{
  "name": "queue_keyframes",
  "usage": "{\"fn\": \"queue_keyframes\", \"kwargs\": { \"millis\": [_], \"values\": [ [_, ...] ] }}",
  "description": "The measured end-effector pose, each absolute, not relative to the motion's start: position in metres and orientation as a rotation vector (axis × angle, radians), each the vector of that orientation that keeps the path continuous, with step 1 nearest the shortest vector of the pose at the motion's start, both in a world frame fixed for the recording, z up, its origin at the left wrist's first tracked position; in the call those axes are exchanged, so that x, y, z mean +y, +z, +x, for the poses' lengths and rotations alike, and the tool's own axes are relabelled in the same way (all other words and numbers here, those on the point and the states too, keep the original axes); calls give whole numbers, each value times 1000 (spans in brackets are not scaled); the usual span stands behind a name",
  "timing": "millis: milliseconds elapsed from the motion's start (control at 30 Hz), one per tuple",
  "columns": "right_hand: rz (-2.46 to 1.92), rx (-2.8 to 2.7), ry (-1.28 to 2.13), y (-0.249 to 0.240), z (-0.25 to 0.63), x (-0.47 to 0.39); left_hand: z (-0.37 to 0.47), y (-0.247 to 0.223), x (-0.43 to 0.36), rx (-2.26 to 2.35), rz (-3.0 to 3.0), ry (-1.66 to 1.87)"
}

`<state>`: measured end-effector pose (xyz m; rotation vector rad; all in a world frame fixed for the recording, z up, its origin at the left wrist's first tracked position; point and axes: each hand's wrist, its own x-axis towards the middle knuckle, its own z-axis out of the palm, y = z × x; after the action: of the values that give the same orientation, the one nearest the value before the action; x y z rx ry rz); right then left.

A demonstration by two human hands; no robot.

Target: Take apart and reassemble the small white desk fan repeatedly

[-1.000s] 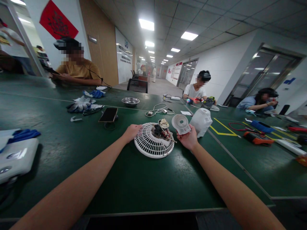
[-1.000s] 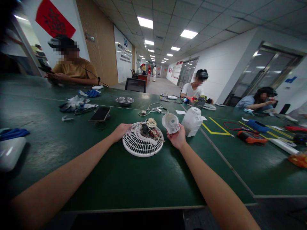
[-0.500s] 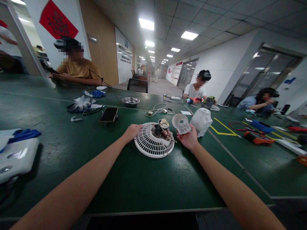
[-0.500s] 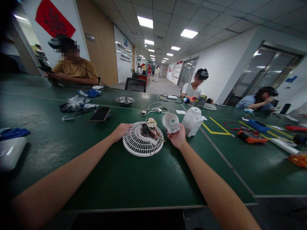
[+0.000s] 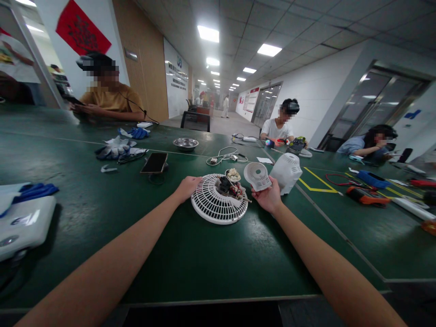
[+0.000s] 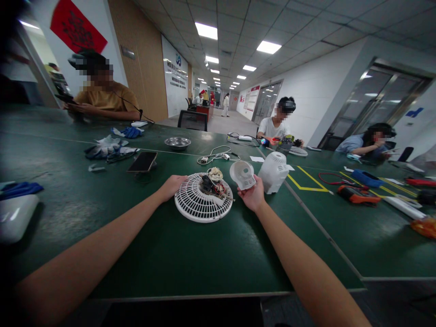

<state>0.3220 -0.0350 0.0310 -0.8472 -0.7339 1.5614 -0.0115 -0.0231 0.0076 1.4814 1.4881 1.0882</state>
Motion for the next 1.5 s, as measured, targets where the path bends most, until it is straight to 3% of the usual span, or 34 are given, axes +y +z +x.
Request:
{"fn": "queue_keyframes", "kwargs": {
  "millis": [833, 967, 1133, 1500],
  "values": [
    [-900, -718, 1489, 36, 313, -40, -15, 1, -17, 1620, 1686, 1079],
    [-807, -821, 1363, 40, 293, -50, -12, 8, -22, 1667, 1844, 1141],
    [-794, -1254, 973, 41, 268, -68, -3, 19, -34, 1557, 2143, 1216],
    [-891, -1812, 609, 36, 270, -71, 7, 34, -53, 1163, 2328, 1047]
  ]
}}
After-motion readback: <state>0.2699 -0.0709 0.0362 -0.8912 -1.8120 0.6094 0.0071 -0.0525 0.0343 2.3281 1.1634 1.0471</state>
